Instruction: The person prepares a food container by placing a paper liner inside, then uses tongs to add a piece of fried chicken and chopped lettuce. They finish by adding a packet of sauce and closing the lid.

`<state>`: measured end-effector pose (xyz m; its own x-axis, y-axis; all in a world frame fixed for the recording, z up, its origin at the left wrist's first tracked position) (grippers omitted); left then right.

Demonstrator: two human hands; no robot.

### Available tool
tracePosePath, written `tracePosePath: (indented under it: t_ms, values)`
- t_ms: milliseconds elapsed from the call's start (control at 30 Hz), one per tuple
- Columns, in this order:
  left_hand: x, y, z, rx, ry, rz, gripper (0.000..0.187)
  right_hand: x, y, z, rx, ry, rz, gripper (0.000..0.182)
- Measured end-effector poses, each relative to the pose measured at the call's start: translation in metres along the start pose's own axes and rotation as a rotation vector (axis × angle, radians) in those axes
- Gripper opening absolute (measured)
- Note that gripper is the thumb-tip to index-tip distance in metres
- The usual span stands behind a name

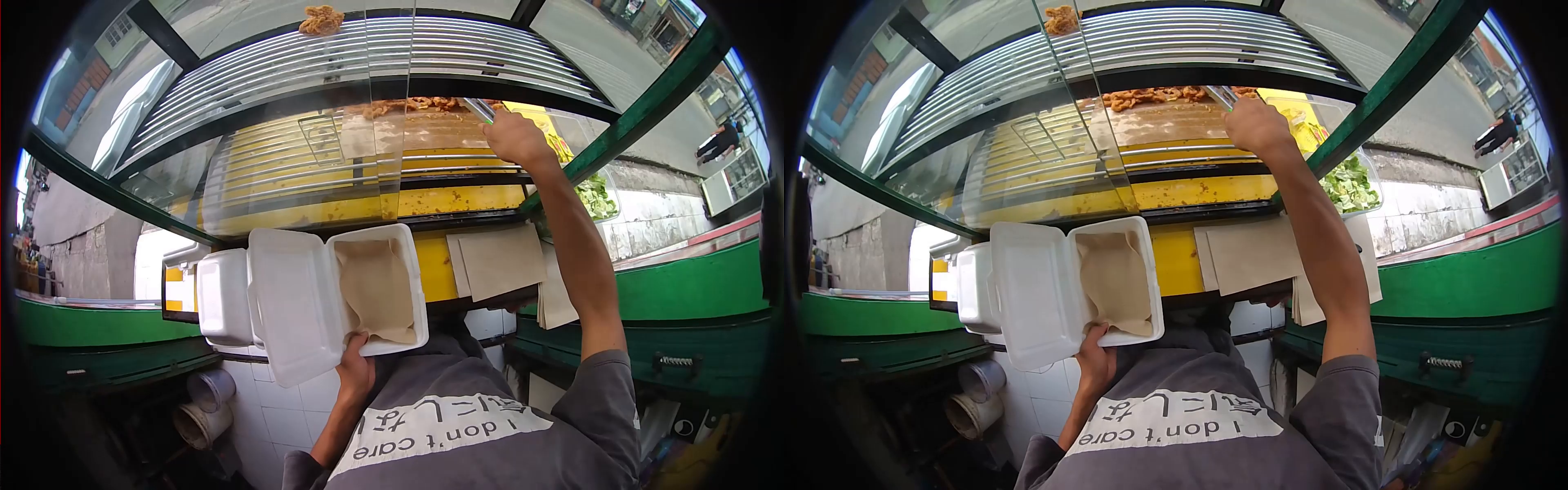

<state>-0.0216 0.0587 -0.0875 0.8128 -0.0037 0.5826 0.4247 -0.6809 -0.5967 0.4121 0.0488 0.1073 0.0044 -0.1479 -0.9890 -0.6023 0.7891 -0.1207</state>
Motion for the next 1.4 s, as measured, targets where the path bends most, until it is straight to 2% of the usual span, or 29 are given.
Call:
tracePosePath:
  t_ms: [167, 233, 267, 367, 400, 533, 633, 667, 700, 767, 800, 933, 1000, 1100, 1200, 1300, 1333, 1367, 1400]
  values:
    - [-0.004, 0.004, 0.005, 0.002, 0.019, -0.012, 0.012, 0.001, -0.005, 0.006, -0.036, 0.055, -0.008, 0.045]
    - [0.002, 0.003, 0.005, -0.006, 0.042, -0.012, 0.012, -0.003, -0.008, -0.002, -0.046, 0.208, 0.331, 0.046]
    - [0.002, 0.003, 0.005, -0.004, 0.015, -0.007, 0.012, 0.0, -0.012, 0.002, -0.046, 0.14, 0.422, 0.046]
    - [0.006, 0.001, 0.005, -0.015, -0.012, -0.017, 0.012, 0.018, -0.024, 0.019, 0.015, 0.123, 0.489, 0.044]
    - [0.008, 0.001, 0.005, -0.03, -0.012, -0.03, 0.012, 0.018, -0.019, 0.012, 0.04, 0.258, 0.517, 0.043]
    - [0.0, 0.005, 0.011, -0.047, -0.001, -0.034, 0.014, 0.015, -0.01, 0.013, 0.087, 0.34, 0.595, 0.047]
    - [0.0, 0.005, 0.01, -0.063, 0.001, -0.013, 0.011, 0.021, -0.01, 0.031, 0.089, 0.437, 0.524, 0.049]
    - [0.0, 0.003, 0.01, -0.045, 0.0, -0.011, 0.01, 0.01, -0.011, 0.038, 0.065, 0.296, 0.406, 0.054]
    - [0.0, 0.003, 0.009, -0.027, -0.001, -0.012, 0.01, 0.009, -0.011, 0.036, 0.064, 0.296, 0.403, 0.054]
    - [0.002, 0.0, 0.005, -0.035, -0.011, -0.014, 0.01, -0.009, -0.011, 0.034, 0.054, 0.154, 0.418, 0.059]
    - [0.001, -0.001, 0.004, -0.038, -0.02, -0.013, 0.01, -0.025, -0.002, 0.028, -0.022, 0.177, 0.396, 0.062]
    - [-0.003, -0.007, 0.005, 0.017, 0.004, -0.039, 0.012, -0.025, -0.012, 0.031, 0.027, 0.145, 0.321, 0.061]
    - [-0.004, -0.009, 0.001, -0.011, -0.067, -0.06, 0.013, -0.025, -0.014, 0.034, 0.023, 0.134, 0.309, 0.059]
    - [-0.002, -0.016, 0.003, 0.069, -0.026, -0.049, 0.014, -0.033, -0.008, 0.045, -0.087, -0.01, 0.129, 0.052]
    - [-0.004, -0.015, 0.001, 0.02, -0.049, -0.064, 0.013, -0.039, -0.005, 0.038, -0.013, 0.056, 0.05, 0.051]
    - [-0.009, -0.015, 0.002, 0.06, -0.055, -0.034, 0.015, -0.049, 0.011, 0.029, -0.046, 0.008, -0.07, 0.051]
    - [-0.01, -0.015, 0.002, 0.06, -0.054, -0.03, 0.015, -0.046, 0.016, 0.034, -0.369, -0.733, -0.291, 0.049]
    - [-0.008, -0.015, 0.003, 0.068, -0.043, -0.036, 0.015, -0.055, 0.021, 0.028, -0.367, -0.734, -0.291, 0.049]
    - [-0.008, -0.015, 0.002, 0.075, -0.033, -0.042, 0.016, -0.049, 0.011, 0.037, -0.203, -0.34, 0.05, 0.048]
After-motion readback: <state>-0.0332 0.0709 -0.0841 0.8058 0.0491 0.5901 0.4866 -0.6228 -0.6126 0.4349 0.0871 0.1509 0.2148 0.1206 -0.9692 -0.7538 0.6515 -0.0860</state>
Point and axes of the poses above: each hand's wrist, its own z-axis towards the middle knuckle, its own x-axis out of the palm, y = z × x, the point moved 9 cm from there along z, towards the middle knuckle, and after that the axes turned 11 degrees about -z, right-handed, at the moved point
